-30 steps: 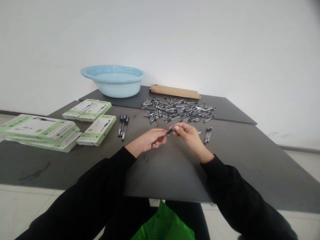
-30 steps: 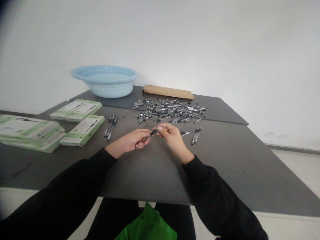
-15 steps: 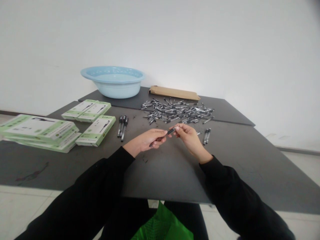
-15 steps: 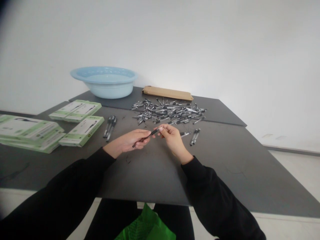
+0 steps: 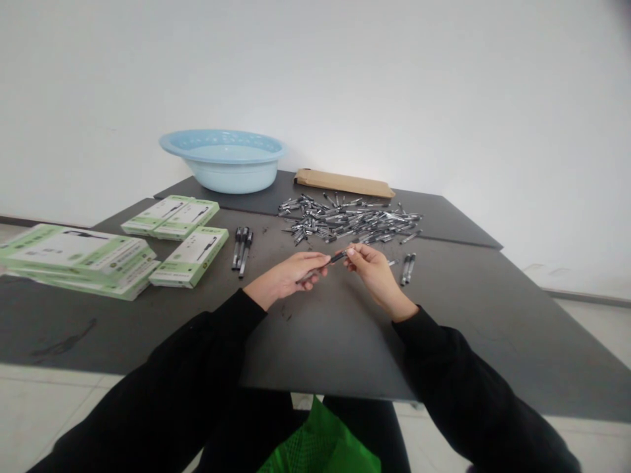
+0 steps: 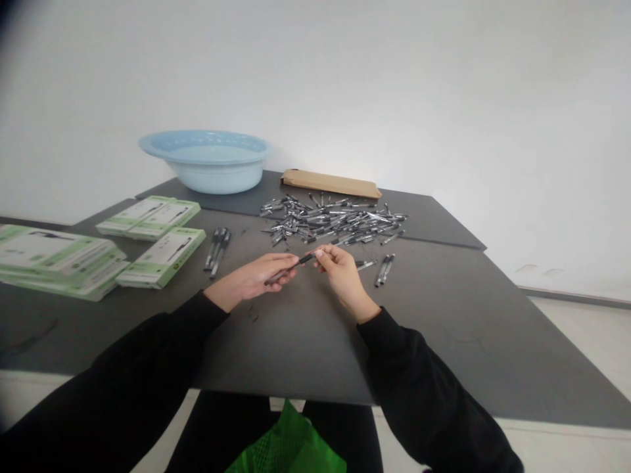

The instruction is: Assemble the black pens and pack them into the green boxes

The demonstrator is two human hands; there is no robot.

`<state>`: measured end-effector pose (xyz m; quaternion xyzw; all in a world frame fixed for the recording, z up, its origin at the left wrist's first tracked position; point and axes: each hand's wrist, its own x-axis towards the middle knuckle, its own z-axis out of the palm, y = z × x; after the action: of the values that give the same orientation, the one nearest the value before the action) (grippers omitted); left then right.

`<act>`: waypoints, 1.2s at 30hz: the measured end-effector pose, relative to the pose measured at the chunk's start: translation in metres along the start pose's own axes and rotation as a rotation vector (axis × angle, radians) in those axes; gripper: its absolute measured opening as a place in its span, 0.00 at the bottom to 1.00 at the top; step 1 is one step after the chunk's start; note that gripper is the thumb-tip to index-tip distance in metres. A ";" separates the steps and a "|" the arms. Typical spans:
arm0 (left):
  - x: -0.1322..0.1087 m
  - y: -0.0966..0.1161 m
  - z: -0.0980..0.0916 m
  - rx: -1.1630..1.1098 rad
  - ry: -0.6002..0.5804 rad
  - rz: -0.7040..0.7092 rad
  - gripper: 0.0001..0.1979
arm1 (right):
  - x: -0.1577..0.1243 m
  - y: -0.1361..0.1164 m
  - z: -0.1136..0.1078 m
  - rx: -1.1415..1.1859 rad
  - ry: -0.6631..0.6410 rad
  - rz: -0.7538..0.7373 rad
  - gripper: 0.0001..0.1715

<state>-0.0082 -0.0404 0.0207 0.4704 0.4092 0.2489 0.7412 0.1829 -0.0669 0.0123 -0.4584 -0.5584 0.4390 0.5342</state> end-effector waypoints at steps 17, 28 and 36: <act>-0.001 -0.001 -0.001 -0.020 -0.147 -0.012 0.18 | 0.001 0.003 0.002 0.022 0.018 0.023 0.21; 0.000 -0.003 0.002 0.093 -0.005 0.050 0.21 | 0.001 0.006 0.004 0.036 0.045 0.029 0.20; 0.002 -0.004 -0.001 0.163 0.117 0.171 0.17 | 0.000 0.006 0.005 0.033 0.050 -0.003 0.19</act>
<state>-0.0082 -0.0406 0.0160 0.5469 0.4287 0.3042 0.6516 0.1785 -0.0660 0.0067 -0.4594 -0.5382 0.4359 0.5562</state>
